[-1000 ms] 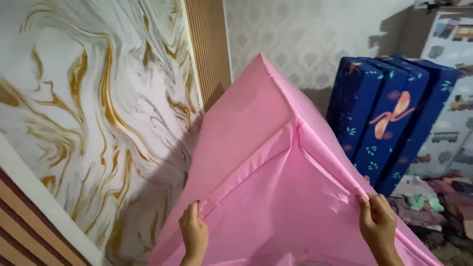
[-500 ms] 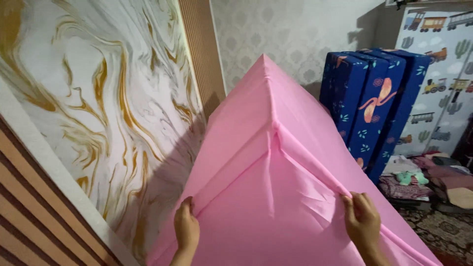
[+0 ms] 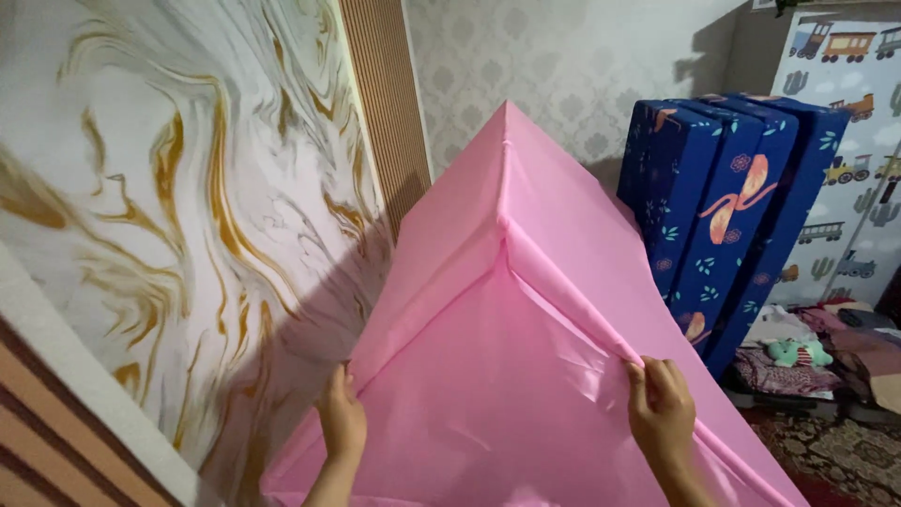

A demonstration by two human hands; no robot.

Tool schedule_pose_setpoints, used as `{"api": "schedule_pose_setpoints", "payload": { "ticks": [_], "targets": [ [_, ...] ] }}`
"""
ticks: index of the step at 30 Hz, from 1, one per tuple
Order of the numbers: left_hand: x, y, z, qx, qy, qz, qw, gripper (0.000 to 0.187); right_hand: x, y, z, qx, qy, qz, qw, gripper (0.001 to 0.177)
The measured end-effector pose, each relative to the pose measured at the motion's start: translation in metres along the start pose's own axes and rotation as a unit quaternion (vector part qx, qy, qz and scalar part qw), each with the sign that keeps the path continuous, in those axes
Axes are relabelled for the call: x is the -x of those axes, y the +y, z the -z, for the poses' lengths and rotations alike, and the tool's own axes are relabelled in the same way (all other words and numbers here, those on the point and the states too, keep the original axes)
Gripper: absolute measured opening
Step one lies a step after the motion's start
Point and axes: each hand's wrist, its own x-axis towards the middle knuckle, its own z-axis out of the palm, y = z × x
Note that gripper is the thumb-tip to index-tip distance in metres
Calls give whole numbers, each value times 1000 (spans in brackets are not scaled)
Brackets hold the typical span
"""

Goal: The person straightens a play tent and moves a folding mattress in a bedroom.

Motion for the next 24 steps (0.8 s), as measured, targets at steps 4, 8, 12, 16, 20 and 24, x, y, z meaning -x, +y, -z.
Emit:
{"api": "schedule_pose_setpoints", "payload": {
  "ticks": [4, 8, 12, 16, 20, 24],
  "targets": [
    [-22, -47, -34, -22, 0, 44, 999, 34, -15, -12, -16, -14, 10, 26, 1000, 14],
    [-49, -90, -52, -46, 20, 9, 999, 38, -17, 7, -54, 14, 16, 38, 999, 14],
    [-64, -92, -46, -66, -16, 86, 994, 38, -22, -13, -77, -23, 24, 31, 999, 13],
    [-79, -108, -48, -36, -29, 125, 991, 44, -32, -12, -102, -33, 20, 57, 998, 13],
    [-93, -144, -61, -85, -10, 38, 996, 40, -44, 5, -123, -30, -60, -3, 998, 14],
    [-98, -145, -78, -81, 5, 4, 997, 37, -61, 8, -136, -41, -19, 33, 998, 15]
  ]
}}
